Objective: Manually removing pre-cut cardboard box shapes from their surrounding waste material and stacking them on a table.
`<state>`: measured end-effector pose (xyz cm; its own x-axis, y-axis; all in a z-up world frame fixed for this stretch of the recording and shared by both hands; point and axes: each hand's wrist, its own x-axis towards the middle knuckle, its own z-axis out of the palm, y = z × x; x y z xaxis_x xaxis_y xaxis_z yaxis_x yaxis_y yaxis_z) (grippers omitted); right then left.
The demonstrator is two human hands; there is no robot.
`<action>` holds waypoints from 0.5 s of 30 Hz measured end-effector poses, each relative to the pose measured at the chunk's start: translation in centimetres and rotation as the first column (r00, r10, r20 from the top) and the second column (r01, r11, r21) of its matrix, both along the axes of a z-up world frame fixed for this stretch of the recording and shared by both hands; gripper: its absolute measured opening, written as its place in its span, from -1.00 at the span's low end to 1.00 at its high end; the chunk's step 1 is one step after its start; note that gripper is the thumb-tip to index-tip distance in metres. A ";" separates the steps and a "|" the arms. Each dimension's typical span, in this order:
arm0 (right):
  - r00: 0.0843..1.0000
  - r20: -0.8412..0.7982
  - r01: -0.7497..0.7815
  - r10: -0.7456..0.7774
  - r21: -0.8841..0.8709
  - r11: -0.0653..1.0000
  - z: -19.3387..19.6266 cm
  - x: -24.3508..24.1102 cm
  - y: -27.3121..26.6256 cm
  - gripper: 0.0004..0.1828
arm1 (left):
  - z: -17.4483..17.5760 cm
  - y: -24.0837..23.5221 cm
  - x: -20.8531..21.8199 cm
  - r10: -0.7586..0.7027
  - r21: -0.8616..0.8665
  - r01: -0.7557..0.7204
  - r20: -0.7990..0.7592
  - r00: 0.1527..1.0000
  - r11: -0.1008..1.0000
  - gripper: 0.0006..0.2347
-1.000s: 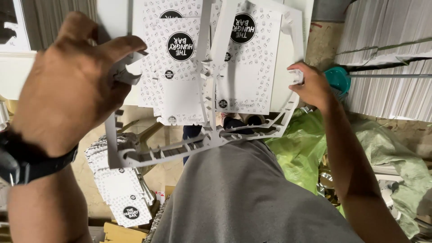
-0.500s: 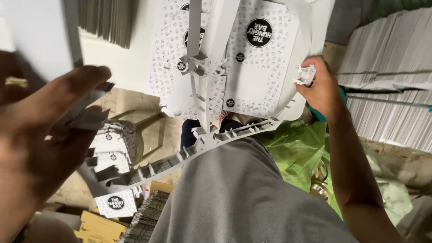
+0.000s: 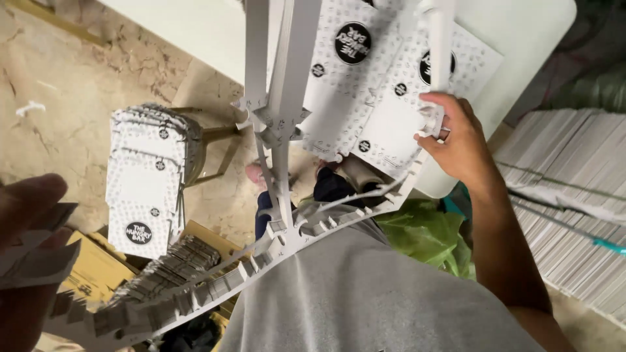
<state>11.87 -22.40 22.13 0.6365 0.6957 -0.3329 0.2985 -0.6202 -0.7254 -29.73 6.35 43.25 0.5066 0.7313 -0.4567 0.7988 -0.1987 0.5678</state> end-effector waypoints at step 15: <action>0.873 0.116 -0.422 0.473 -0.306 0.854 4.1 -19.0 13.7 -0.45 | -1.8 -0.9 -24.9 -0.018 0.457 -0.006 0.049 0.999 0.889 -0.63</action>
<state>-7.12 -8.73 26.20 0.3436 0.8222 -0.4538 0.6988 -0.5467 -0.4614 -54.64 5.46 41.50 0.5248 0.8499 -0.0463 0.7696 -0.4506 0.4524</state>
